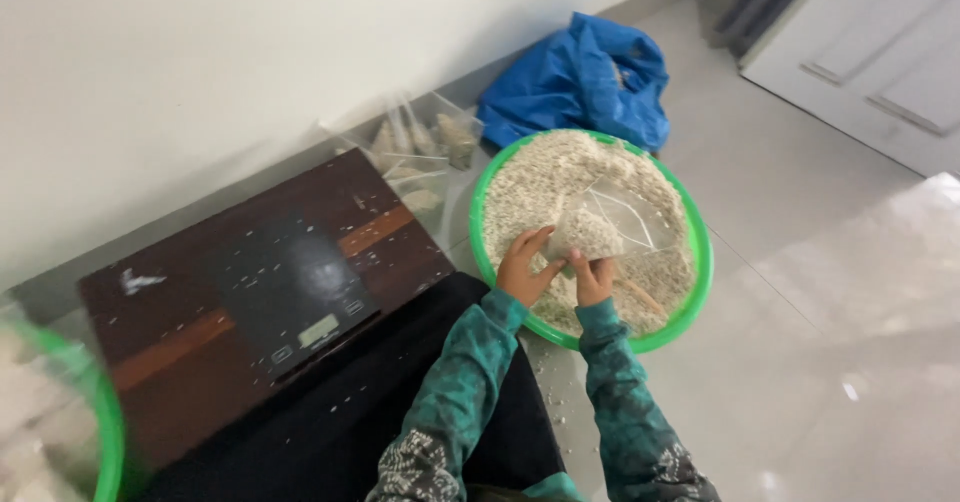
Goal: Scooping grains from a large container into small plastic bags and weighing them on a digital scale for packaging.
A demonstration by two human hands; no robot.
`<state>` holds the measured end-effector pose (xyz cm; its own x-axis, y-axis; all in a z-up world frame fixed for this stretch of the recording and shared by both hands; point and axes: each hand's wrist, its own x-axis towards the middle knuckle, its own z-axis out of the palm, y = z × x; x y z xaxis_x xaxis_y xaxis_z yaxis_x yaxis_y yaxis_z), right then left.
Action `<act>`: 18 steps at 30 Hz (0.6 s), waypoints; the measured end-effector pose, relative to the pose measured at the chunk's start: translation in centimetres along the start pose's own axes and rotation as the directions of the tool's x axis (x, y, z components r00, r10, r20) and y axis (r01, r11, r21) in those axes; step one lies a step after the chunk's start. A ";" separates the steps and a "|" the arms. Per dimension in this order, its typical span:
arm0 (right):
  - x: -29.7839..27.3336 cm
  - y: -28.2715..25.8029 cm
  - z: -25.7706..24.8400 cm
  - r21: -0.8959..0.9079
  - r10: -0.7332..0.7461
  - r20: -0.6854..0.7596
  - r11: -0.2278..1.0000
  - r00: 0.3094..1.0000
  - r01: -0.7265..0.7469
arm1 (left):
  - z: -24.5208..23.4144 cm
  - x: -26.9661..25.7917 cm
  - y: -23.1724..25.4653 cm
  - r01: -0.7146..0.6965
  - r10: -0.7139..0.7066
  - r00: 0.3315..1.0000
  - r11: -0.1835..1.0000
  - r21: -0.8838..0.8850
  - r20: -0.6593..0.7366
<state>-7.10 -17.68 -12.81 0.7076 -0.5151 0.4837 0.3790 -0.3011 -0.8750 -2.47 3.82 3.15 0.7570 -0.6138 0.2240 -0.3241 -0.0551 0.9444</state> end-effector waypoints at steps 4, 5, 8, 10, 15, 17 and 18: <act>0.7 -5.0 5.3 0.073 -0.009 0.071 0.997 0.997 0.004 | -2.9 -1.6 0.2 -0.098 0.102 0.975 0.995 0.028 -0.197; 0.9 -5.4 6.4 0.076 -0.020 0.102 0.997 0.995 0.012 | -3.8 -2.0 -0.1 -0.118 0.131 0.959 0.991 0.066 -0.252; 1.0 -10.2 11.1 0.149 -0.028 0.182 0.989 0.983 0.001 | -7.5 -4.5 1.1 -0.096 0.129 0.916 0.990 0.103 -0.380; 0.9 -12.6 14.3 0.213 -0.022 0.222 0.977 0.975 -0.027 | -10.2 -6.6 2.5 -0.062 0.099 0.891 0.993 0.097 -0.444; 0.5 -16.0 22.8 0.374 -0.156 0.381 0.927 0.911 0.002 | -15.9 -11.3 2.8 -0.058 0.244 0.710 0.955 0.291 -0.660; -0.8 -17.6 26.5 0.378 -0.163 0.392 0.926 0.905 0.003 | -18.5 -13.4 4.4 -0.032 0.297 0.669 0.927 0.373 -0.682; -1.4 -18.3 28.2 0.372 -0.165 0.388 0.928 0.907 0.009 | -19.8 -14.4 5.3 -0.012 0.349 0.641 0.895 0.446 -0.684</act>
<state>1.82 11.22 2.07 0.8106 -0.1057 0.5760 0.5804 0.0144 -0.8142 -3.89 27.94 9.67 0.7597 0.1259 0.6379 -0.5523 -0.3929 0.7353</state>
